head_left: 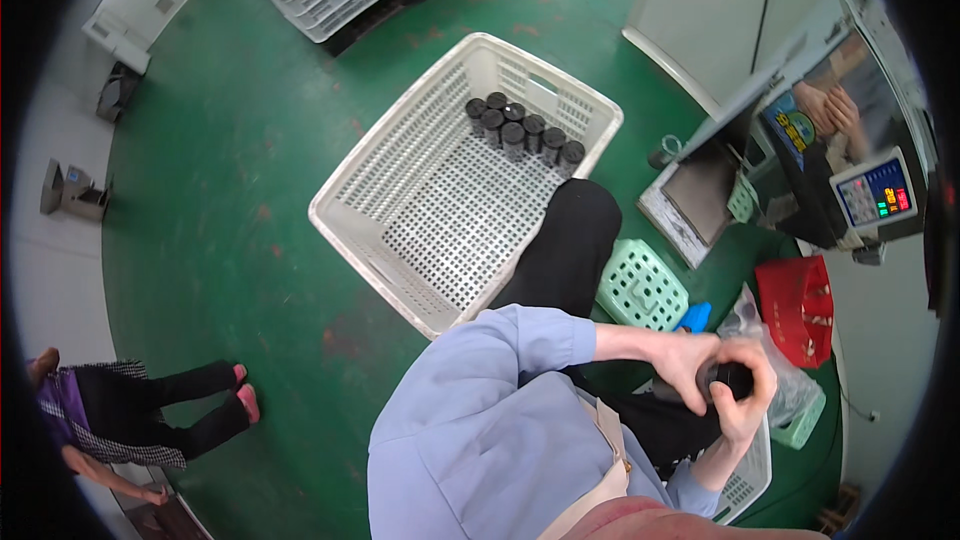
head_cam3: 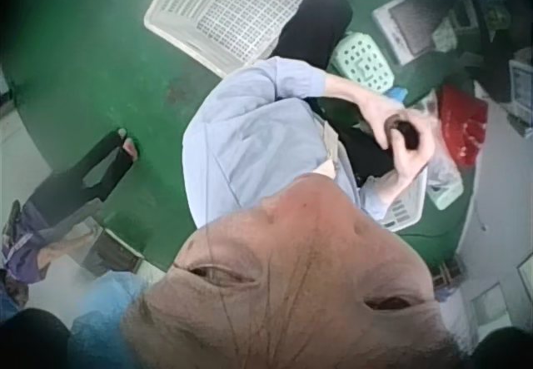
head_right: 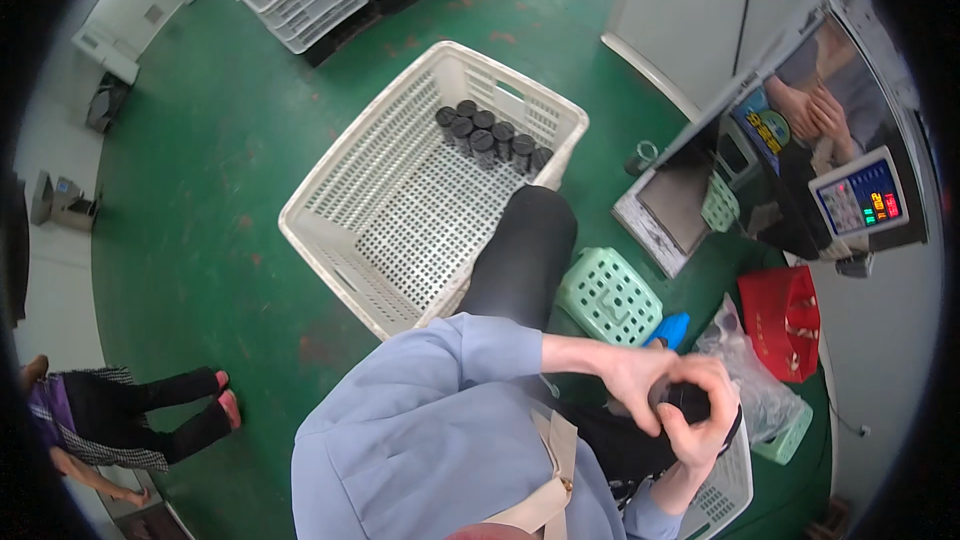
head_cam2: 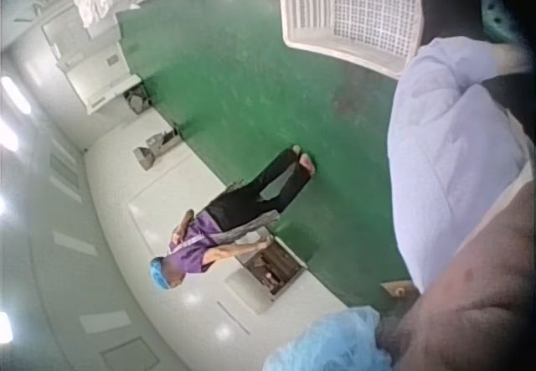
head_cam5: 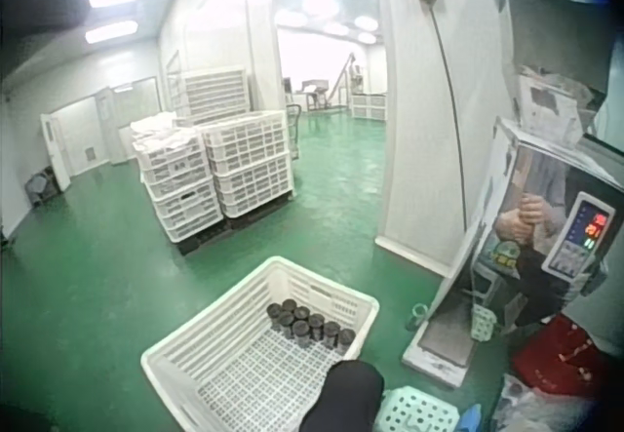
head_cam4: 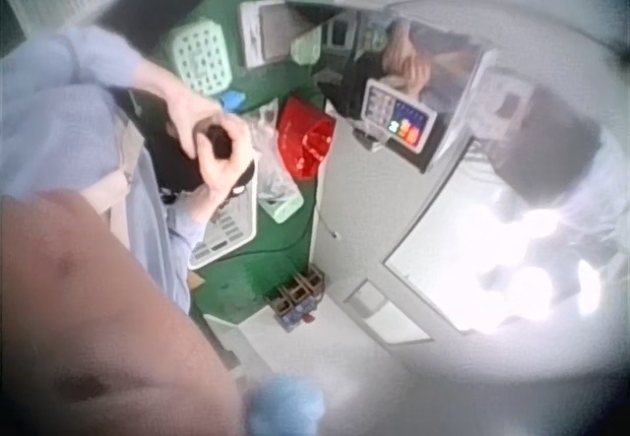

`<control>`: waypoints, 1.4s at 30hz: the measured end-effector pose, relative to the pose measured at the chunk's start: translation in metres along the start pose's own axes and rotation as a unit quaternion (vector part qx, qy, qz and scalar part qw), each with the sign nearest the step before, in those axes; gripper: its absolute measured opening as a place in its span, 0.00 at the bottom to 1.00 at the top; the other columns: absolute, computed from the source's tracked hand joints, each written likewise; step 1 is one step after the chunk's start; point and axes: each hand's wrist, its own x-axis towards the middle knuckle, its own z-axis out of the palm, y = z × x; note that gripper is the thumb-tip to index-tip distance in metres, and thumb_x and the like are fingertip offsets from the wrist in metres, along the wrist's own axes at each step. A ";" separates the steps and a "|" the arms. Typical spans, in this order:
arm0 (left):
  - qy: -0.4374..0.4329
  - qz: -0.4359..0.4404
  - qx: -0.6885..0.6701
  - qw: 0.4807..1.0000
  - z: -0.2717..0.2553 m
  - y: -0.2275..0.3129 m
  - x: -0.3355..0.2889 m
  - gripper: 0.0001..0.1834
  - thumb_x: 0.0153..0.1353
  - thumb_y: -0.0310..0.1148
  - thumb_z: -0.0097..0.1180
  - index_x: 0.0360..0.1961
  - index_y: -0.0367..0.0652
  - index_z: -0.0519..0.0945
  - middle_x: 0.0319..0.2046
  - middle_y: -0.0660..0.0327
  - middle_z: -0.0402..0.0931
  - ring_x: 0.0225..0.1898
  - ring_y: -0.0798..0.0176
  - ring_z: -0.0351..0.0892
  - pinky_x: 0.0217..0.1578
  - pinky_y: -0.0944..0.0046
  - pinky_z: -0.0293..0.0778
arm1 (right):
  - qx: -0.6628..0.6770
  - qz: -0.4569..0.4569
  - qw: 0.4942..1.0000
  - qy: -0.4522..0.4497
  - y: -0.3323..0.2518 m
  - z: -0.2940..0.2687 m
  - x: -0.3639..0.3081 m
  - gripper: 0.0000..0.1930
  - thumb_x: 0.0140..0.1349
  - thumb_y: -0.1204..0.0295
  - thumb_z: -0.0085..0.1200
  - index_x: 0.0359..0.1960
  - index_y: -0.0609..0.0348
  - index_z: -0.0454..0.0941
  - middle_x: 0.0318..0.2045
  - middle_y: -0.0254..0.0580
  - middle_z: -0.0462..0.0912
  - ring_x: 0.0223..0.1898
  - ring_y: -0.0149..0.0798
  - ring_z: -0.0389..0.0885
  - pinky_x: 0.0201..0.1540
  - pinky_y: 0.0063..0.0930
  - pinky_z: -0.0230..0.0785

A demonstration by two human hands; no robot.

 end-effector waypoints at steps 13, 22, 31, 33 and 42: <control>0.205 0.022 0.118 0.971 0.030 -0.005 -0.008 0.35 0.38 0.31 0.74 0.49 0.32 0.73 0.33 0.52 0.83 0.34 0.55 0.86 0.35 0.58 0.79 | -0.080 0.096 0.981 0.147 0.010 0.027 -0.014 0.04 0.59 0.84 0.56 0.35 0.66 0.78 0.32 0.44 0.82 0.34 0.38 0.81 0.43 0.29 0.73; 0.274 0.091 0.208 0.934 -0.004 0.034 -0.009 0.40 0.39 0.35 0.80 0.54 0.36 0.73 0.42 0.52 0.81 0.45 0.56 0.85 0.47 0.58 0.79 | 0.025 -0.053 0.989 0.134 -0.004 0.017 0.018 0.37 0.63 0.50 0.59 0.62 0.74 0.72 0.60 0.58 0.76 0.64 0.53 0.74 0.68 0.44 0.62; 0.582 0.136 0.156 0.786 -0.198 0.088 -0.117 0.30 0.56 0.22 0.66 0.58 0.42 0.66 0.41 0.62 0.78 0.37 0.68 0.82 0.43 0.65 0.80 | -0.200 0.159 0.923 0.287 0.078 -0.055 -0.042 0.18 0.73 0.75 0.54 0.62 0.67 0.75 0.63 0.51 0.77 0.64 0.47 0.76 0.69 0.40 0.64; 0.651 0.104 0.213 0.721 -0.242 0.064 -0.152 0.27 0.55 0.21 0.70 0.54 0.40 0.71 0.42 0.61 0.80 0.39 0.67 0.82 0.44 0.64 0.80 | -0.279 0.188 0.906 0.257 0.102 -0.057 -0.071 0.17 0.73 0.75 0.54 0.60 0.68 0.77 0.62 0.52 0.77 0.64 0.49 0.76 0.69 0.41 0.64; 0.755 -0.311 0.340 0.467 -0.366 -0.141 -0.242 0.49 0.41 0.47 0.81 0.66 0.48 0.73 0.58 0.50 0.71 0.62 0.46 0.70 0.65 0.49 0.66 | -0.511 0.277 0.802 0.137 0.140 -0.023 -0.097 0.09 0.67 0.74 0.58 0.47 0.62 0.82 0.55 0.48 0.82 0.56 0.53 0.81 0.60 0.43 0.70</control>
